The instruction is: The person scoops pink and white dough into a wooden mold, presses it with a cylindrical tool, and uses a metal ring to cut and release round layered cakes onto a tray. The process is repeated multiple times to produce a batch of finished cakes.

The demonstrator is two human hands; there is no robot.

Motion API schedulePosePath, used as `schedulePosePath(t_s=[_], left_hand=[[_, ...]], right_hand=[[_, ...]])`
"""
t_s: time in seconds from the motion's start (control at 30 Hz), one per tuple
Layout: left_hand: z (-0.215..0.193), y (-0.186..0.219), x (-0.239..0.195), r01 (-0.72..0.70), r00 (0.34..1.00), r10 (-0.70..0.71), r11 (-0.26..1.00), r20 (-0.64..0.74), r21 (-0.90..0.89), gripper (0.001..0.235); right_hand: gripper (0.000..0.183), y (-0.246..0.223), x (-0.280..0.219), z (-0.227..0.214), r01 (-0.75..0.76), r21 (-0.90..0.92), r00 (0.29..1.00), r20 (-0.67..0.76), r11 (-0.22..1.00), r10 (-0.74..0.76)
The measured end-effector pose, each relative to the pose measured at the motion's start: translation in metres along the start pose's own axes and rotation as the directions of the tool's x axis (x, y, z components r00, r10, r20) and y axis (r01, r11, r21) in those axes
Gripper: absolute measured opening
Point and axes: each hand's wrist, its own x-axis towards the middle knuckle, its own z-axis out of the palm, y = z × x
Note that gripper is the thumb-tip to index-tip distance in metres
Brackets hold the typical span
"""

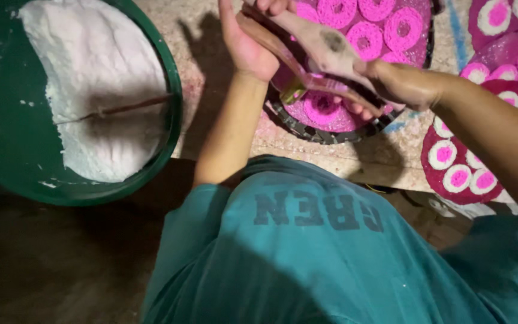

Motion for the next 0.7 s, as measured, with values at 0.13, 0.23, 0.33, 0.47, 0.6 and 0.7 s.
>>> schedulePosePath(t_s=[0.13, 0.23, 0.33, 0.47, 0.6, 0.7], left_hand=[[-0.022, -0.002, 0.008, -0.095, 0.995, 0.095, 0.995, -0.034, 0.001, 0.048], [-0.035, 0.007, 0.010, -0.120, 0.991, 0.118, 0.992, -0.058, -0.034, 0.044], [-0.042, 0.015, 0.006, -0.094, 0.993, 0.089, 0.993, -0.073, -0.068, 0.042], [-0.047, 0.010, -0.004, -0.020, 0.998, 0.013, 0.990, -0.054, -0.138, 0.040], [-0.055, -0.011, -0.002, -0.006, 0.989, -0.023, 0.982, -0.147, -0.188, 0.038], [-0.061, -0.022, 0.010, -0.067, 0.993, 0.047, 0.979, -0.109, -0.194, 0.037]], right_hand=[[0.098, -0.024, 0.004, 0.000, -0.085, -0.323, 0.971, -0.239, 0.942, 0.005], [0.090, -0.032, 0.015, 0.012, -0.136, -0.469, 0.941, -0.336, 0.873, -0.034], [0.084, -0.032, 0.020, 0.025, 0.039, -0.412, 0.911, -0.359, 0.910, -0.201], [0.085, -0.028, 0.016, 0.030, -0.045, -0.353, 0.941, -0.328, 0.934, -0.079], [0.078, -0.024, 0.007, 0.022, -0.026, -0.437, 0.913, -0.376, 0.899, -0.156], [0.070, -0.024, 0.006, 0.019, 0.051, -0.542, 0.856, -0.410, 0.839, -0.316]])
